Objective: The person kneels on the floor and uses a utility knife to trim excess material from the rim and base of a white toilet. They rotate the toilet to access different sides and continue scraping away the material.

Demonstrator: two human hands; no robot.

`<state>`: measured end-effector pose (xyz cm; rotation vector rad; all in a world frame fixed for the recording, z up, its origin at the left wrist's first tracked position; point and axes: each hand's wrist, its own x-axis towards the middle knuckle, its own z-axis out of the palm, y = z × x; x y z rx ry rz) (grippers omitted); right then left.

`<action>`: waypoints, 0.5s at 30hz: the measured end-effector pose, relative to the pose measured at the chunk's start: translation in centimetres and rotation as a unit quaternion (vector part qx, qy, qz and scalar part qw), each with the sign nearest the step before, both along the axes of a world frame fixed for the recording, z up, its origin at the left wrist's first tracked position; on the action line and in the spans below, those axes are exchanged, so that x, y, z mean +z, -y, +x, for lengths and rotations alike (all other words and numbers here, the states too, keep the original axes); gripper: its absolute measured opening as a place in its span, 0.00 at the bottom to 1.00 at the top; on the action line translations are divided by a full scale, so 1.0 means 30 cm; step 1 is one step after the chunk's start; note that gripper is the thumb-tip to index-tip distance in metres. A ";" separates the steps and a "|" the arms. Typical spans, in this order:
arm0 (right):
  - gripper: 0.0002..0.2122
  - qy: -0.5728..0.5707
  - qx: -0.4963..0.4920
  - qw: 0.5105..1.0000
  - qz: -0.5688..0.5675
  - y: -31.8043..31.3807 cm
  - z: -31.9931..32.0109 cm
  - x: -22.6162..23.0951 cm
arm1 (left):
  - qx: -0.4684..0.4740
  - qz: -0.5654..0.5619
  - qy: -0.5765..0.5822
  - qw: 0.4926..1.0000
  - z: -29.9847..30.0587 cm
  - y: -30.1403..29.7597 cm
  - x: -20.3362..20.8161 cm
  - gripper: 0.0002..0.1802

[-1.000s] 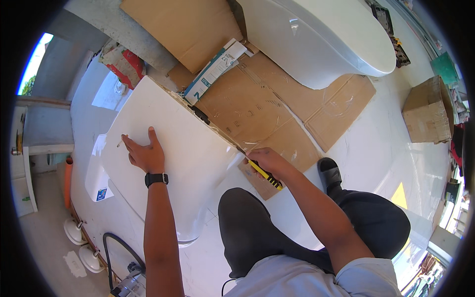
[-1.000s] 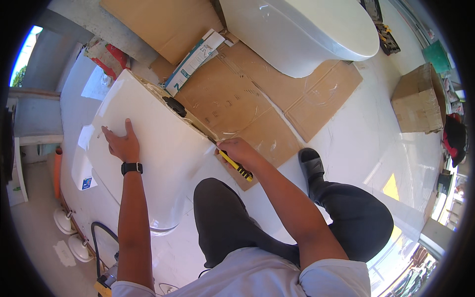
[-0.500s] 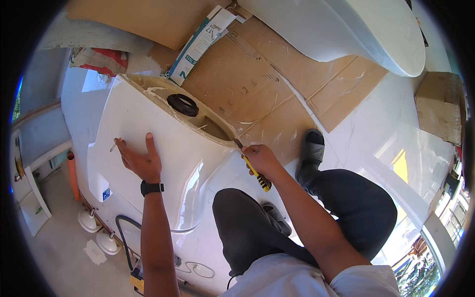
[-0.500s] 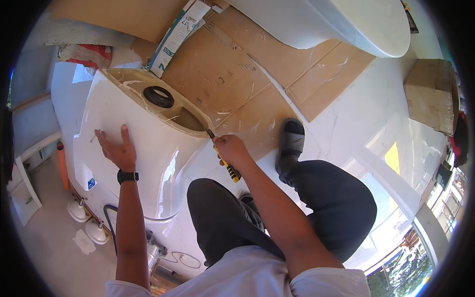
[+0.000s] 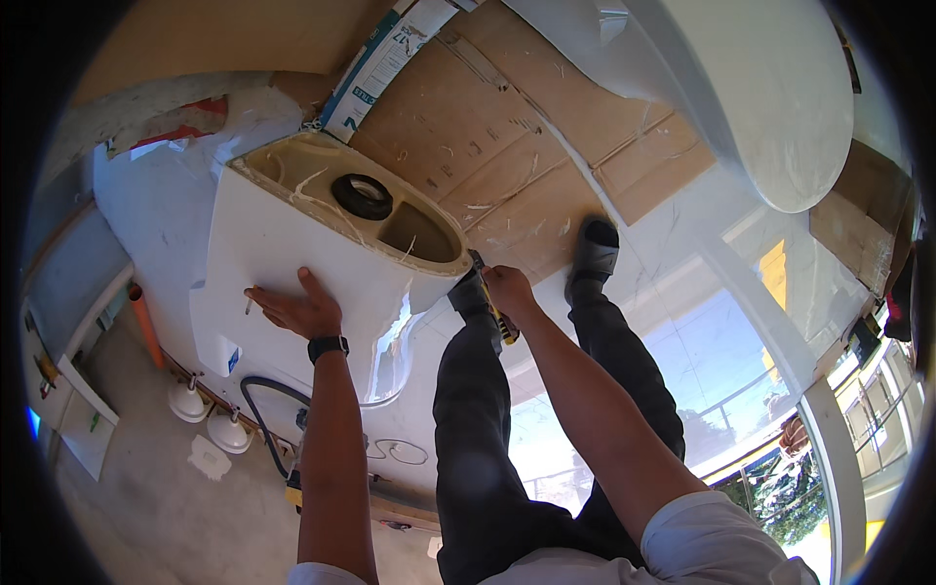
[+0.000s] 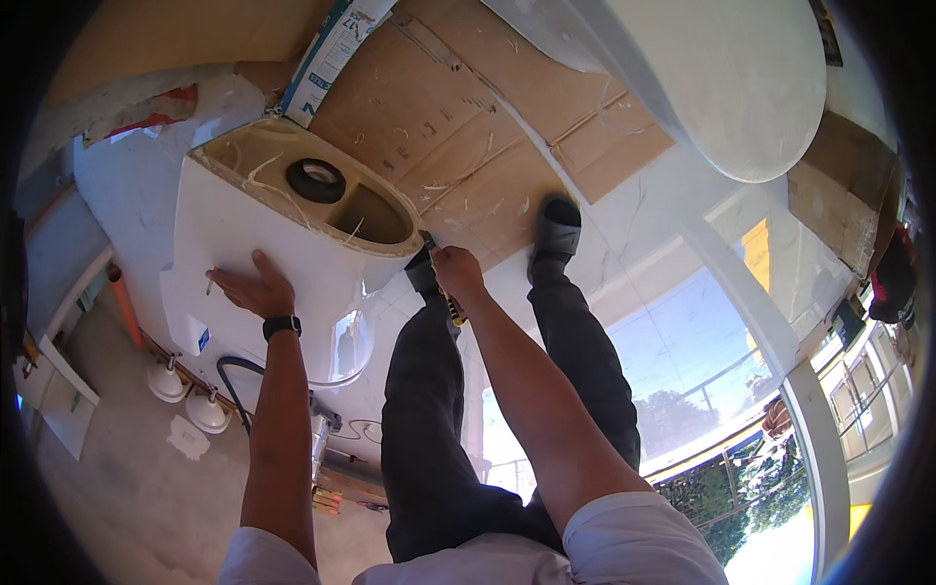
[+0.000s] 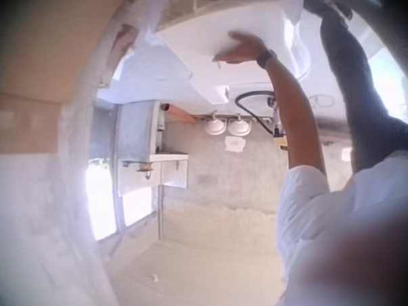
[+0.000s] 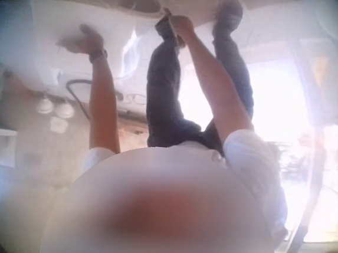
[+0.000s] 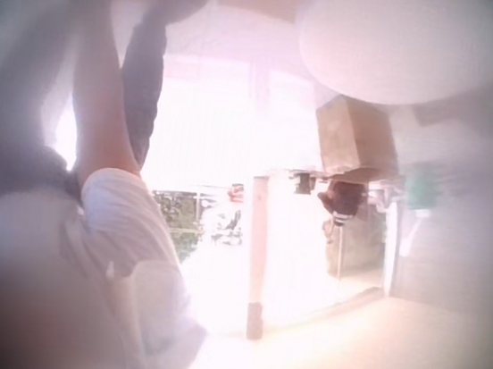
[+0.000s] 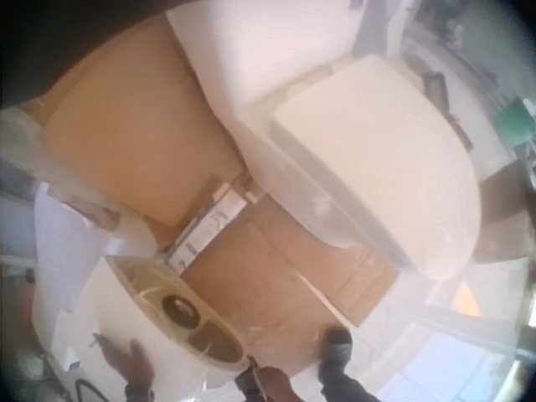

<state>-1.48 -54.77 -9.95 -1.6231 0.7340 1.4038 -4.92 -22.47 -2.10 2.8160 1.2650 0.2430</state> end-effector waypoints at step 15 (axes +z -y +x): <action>0.19 0.038 0.014 0.999 -0.002 0.007 0.008 0.127 | 0.038 -0.082 0.012 0.996 0.047 -0.132 0.074 0.66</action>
